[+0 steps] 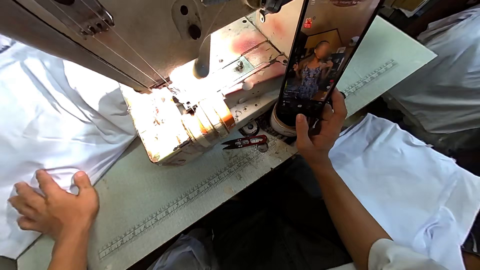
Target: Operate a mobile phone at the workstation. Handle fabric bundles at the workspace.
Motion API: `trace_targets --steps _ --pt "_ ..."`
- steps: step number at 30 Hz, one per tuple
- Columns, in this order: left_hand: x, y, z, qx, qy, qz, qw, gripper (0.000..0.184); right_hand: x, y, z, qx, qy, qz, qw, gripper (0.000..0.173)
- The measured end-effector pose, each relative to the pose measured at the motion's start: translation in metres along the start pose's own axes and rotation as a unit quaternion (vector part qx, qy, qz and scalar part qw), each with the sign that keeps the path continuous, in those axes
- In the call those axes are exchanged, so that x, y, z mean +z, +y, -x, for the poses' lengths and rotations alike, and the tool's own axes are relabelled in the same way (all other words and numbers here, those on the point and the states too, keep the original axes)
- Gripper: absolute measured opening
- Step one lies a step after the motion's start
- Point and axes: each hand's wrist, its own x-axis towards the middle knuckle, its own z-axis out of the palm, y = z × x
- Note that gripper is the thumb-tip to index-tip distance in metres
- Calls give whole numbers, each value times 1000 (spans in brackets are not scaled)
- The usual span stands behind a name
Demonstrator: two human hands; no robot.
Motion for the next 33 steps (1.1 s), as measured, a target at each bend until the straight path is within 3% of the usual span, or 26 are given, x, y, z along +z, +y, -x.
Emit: trace_targets --steps 33 --pt "1 -2 0 3 7 -6 1000 80 0 0 -1 -7 -6 -4 1000 67"
